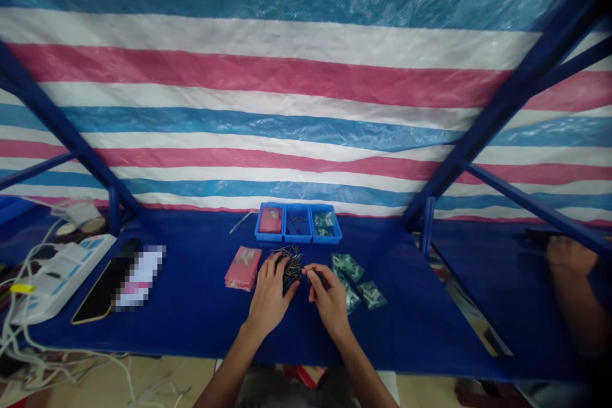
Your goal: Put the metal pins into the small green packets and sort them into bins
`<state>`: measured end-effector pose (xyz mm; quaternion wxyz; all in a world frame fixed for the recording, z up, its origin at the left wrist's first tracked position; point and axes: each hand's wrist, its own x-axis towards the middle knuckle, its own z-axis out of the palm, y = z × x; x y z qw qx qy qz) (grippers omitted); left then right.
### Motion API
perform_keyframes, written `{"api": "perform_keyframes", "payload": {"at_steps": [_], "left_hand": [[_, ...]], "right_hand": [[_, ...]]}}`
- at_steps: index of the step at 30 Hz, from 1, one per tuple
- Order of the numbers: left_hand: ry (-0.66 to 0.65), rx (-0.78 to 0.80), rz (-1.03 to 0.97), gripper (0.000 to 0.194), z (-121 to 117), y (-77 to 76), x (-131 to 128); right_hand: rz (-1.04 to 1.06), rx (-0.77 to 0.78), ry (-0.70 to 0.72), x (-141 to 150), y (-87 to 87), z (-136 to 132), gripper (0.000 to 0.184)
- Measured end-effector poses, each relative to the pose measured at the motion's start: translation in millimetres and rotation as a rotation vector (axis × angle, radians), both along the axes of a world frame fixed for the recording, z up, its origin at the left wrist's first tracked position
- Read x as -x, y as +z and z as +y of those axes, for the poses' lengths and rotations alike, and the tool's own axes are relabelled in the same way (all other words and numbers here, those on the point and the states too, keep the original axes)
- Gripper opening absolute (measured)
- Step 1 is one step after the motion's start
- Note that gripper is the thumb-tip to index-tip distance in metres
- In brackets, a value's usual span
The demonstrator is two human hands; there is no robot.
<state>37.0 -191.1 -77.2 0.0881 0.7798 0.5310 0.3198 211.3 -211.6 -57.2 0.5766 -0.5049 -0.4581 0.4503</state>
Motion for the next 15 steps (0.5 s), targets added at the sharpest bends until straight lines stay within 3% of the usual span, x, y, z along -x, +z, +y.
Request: {"api": "perform_keyframes", "payload": {"at_steps": [9,15], "left_hand": [[0.005,0.001,-0.009,0.051,-0.2,1.7,0.5],[0.018,0.026,-0.053,0.052,-0.6,1.5,0.7]], "right_hand": [[-0.306,-0.123,-0.098,-1.0,-3.5,-6.1,0.02],[-0.272,-0.125,-0.114,-3.4,-8.6,-7.1,0.021]]}}
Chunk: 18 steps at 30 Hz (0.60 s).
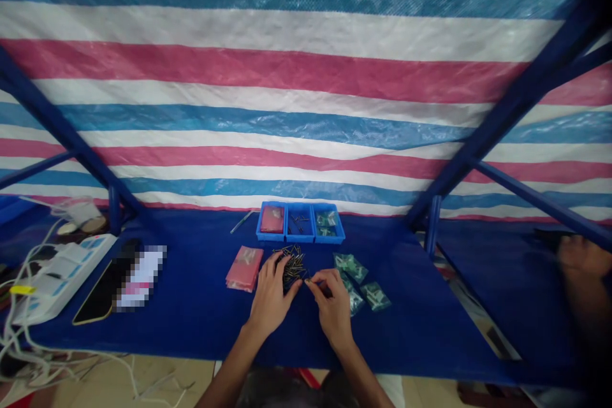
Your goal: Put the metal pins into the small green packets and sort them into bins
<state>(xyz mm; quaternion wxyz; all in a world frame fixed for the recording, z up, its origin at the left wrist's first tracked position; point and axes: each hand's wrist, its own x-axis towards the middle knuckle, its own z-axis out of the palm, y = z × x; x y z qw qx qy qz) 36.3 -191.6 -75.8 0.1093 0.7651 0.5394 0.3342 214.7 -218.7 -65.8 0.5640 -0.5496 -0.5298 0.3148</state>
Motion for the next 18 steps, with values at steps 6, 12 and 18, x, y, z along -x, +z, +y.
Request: {"api": "perform_keyframes", "payload": {"at_steps": [6,12,18], "left_hand": [[-0.022,-0.006,0.012,0.055,-0.2,1.9,-0.2],[-0.009,-0.004,0.022,0.057,0.2,2.0,-0.9],[-0.012,-0.007,0.039,0.056,0.3,2.7,-1.7]], "right_hand": [[0.259,0.153,0.017,1.7,-1.2,-0.2,0.042],[0.305,0.159,0.026,0.6,0.9,-0.3,0.043],[0.267,0.091,0.054,0.3,1.6,-2.8,0.035]]}}
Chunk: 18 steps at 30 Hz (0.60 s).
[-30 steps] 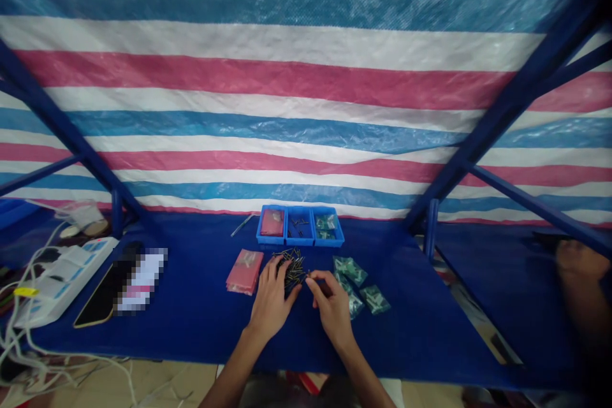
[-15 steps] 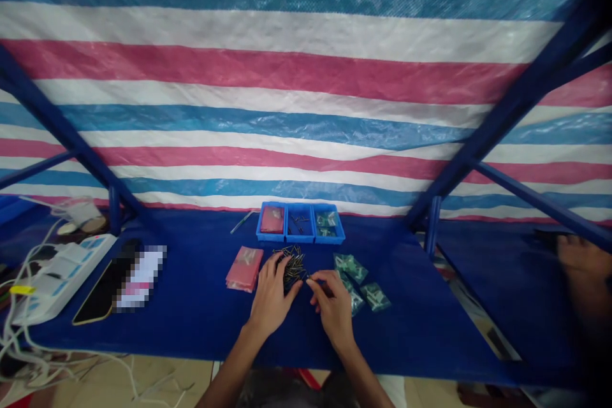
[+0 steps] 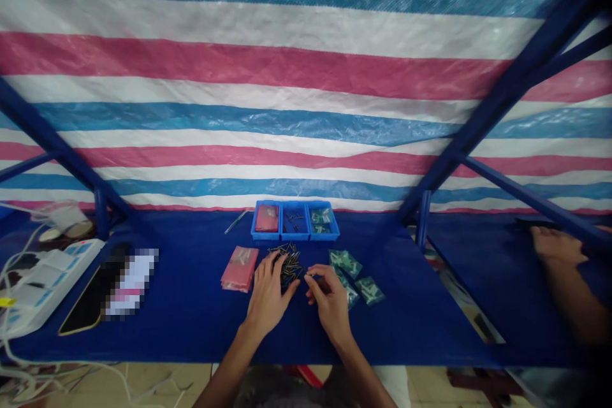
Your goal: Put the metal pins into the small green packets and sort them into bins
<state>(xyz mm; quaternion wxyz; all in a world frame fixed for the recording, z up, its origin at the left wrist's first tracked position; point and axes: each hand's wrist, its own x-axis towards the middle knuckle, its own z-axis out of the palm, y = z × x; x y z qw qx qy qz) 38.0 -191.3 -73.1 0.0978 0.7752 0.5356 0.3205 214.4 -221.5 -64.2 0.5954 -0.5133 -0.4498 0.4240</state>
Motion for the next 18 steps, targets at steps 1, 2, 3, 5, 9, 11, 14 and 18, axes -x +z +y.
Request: {"api": "perform_keyframes", "payload": {"at_steps": [1,2,3,5,9,11,14,18], "left_hand": [[0.0,0.0,0.007,0.056,0.1,0.0,0.1],[0.0,0.002,0.013,0.056,0.2,0.0,0.2],[-0.001,0.004,0.02,0.057,0.3,-0.1,0.4],[-0.005,0.004,0.028,0.057,0.7,-0.2,0.7],[-0.013,-0.008,0.028,0.052,1.2,-0.1,0.5],[-0.011,-0.013,0.028,0.047,1.5,0.0,0.0],[-0.008,-0.021,0.035,0.043,2.3,-0.7,-0.2],[-0.007,-0.036,0.037,0.043,3.2,-2.8,0.2]], "right_hand": [[0.004,0.001,0.001,0.1,1.1,0.0,0.035],[0.009,0.013,0.008,0.3,2.5,0.0,0.036],[0.015,0.032,0.018,0.5,4.0,0.1,0.037],[0.024,0.062,0.035,1.1,6.6,0.3,0.04],[0.033,0.064,0.016,2.0,5.7,1.2,0.043],[0.036,0.063,-0.001,2.1,2.7,1.5,0.042],[0.017,0.069,-0.011,2.3,-0.1,1.2,0.036],[-0.063,0.048,-0.029,2.1,2.6,0.4,0.03]]}}
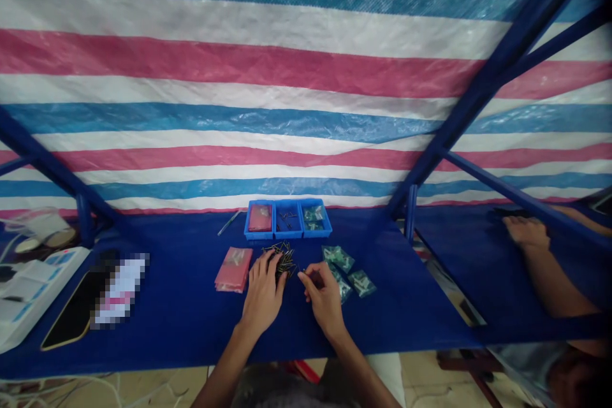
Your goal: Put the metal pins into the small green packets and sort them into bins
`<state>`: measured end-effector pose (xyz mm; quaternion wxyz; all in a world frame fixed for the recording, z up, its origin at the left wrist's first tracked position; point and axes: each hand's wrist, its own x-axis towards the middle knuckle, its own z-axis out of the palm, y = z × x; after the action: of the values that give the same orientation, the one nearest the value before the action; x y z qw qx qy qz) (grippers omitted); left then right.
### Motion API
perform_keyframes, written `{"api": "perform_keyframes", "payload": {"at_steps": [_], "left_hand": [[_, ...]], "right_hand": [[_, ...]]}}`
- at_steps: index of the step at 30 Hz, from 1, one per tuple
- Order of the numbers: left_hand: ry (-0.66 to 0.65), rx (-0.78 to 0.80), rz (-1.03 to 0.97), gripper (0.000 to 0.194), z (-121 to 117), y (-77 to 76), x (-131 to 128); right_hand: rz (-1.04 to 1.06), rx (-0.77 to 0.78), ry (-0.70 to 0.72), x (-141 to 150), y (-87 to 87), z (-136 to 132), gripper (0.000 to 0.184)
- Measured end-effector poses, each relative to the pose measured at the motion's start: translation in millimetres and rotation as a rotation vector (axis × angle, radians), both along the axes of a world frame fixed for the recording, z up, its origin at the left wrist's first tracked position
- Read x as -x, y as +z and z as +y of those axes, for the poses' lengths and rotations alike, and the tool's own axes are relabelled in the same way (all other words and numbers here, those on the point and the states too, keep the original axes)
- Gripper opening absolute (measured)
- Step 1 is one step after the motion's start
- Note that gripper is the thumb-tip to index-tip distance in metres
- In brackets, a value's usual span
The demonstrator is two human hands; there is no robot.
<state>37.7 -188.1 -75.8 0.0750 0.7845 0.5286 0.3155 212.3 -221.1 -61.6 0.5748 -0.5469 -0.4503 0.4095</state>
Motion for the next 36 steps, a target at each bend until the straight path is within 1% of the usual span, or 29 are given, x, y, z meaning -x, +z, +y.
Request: {"api": "perform_keyframes", "payload": {"at_steps": [3,6,9,11,15,17,19,24,27,30,32,33,35,36], "left_hand": [[0.004,-0.002,-0.002,0.043,0,-0.7,0],[0.001,0.0,-0.006,0.043,-1,-0.3,0],[0.002,-0.004,-0.015,0.043,-1,-0.1,0],[0.002,-0.005,-0.019,0.043,-1,-0.2,1],[0.002,-0.006,-0.014,0.044,-1,-0.7,1],[0.002,-0.007,-0.01,0.044,-1,-0.6,0],[0.002,-0.007,-0.007,0.044,-1,0.0,0],[0.007,-0.005,-0.013,0.045,-1,2.1,-1],[0.006,-0.008,-0.023,0.045,-1,1.3,-1],[0.009,-0.009,-0.025,0.046,-1,-0.4,0],[0.012,-0.009,-0.024,0.046,-1,-1.0,0],[0.013,-0.007,-0.022,0.046,-1,-1.2,0],[0.014,-0.003,-0.017,0.046,-1,-1.2,1],[0.013,-0.003,-0.015,0.046,-1,-1.1,1]], "right_hand": [[-0.094,-0.06,-0.035,-1,1.1,0,0.025],[-0.124,-0.067,-0.023,-2,-1.6,0,0.021],[-0.088,-0.039,0.021,-1,-5.1,0,0.027],[-0.046,-0.02,0.023,0,-5.3,-1,0.032],[0.012,0.024,0.01,0,1.5,4,0.039],[0.003,0.035,0.029,-1,7.0,13,0.038],[-0.003,0.05,0.064,-4,12.3,29,0.039],[-0.006,0.075,0.118,-6,23.0,85,0.048],[-0.076,0.025,0.106,-6,31.9,113,0.048],[-0.106,-0.018,0.114,-10,42.6,124,0.048],[-0.169,-0.062,0.12,-16,47.2,121,0.045],[-0.232,-0.083,0.118,-20,47.9,116,0.042],[-0.449,-0.126,0.116,-26,46.2,102,0.03],[-0.583,-0.134,0.142,-29,43.8,93,0.023]]}}
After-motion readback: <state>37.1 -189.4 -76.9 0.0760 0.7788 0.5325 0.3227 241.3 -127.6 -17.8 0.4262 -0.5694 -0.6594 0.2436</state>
